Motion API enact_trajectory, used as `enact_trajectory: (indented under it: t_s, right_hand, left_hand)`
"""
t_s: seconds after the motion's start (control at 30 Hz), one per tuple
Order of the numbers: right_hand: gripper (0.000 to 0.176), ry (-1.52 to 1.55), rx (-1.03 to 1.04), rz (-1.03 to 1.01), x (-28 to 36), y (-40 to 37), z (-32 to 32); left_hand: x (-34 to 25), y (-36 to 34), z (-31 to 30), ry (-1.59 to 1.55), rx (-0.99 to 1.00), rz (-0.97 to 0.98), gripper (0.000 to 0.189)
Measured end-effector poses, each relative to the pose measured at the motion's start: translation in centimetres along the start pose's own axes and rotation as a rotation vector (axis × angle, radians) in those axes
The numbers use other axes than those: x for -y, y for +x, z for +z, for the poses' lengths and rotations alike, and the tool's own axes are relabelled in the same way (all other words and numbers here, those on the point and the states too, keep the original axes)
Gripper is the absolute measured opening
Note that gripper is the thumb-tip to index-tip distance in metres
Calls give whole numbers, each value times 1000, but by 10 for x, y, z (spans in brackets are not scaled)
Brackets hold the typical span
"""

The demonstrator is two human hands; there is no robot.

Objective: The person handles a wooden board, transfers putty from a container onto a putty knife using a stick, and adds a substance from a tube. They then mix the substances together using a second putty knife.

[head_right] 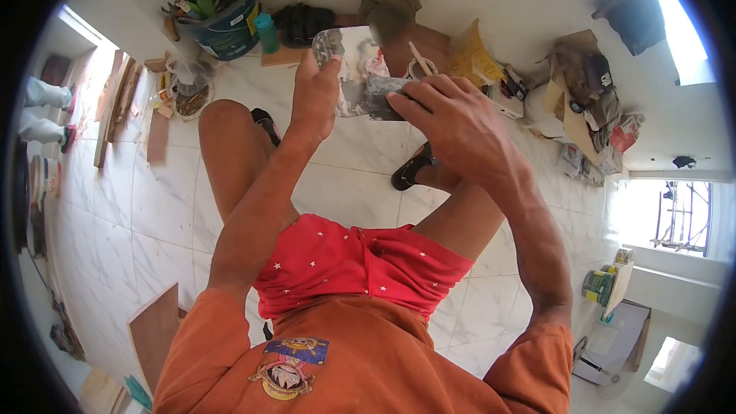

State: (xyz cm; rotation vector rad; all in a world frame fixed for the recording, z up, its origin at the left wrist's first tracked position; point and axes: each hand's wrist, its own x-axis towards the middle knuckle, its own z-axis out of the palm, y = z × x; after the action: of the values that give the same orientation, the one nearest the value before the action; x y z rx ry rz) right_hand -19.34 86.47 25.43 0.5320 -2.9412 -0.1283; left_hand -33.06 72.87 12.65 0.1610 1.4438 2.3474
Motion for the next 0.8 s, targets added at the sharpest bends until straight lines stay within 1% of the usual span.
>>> enact_trajectory:
  t_s: [0.1,0.2,0.27,0.37,0.5,0.57,0.67,0.8]
  right_hand:
    - [50,12,-7,7,-2,-2,-1]
    - [52,22,-3,13,1,-3,-3]
    - [53,36,23,6,-1,-3,-3]
    - [54,70,-31,-8,-2,0,-6]
    - [49,86,-12,15,-9,0,-1]
    - [49,68,-62,77,-14,-2,6]
    - [44,110,-17,-22,-12,0,5]
    - [46,87,-49,-9,-14,3,-5]
  left_hand:
    - [10,7,-6,42,-9,81,28]
    - [6,4,-4,14,-1,6,29]
    - [9,7,-3,-23,10,26,27]
    - [8,5,-5,-19,9,16,25]
    - [3,3,-2,-23,10,-6,24]
    - [4,1,-4,-17,25,5,24]
    - [6,2,-2,-8,43,13,24]
    - [8,2,-2,-3,39,72,24]
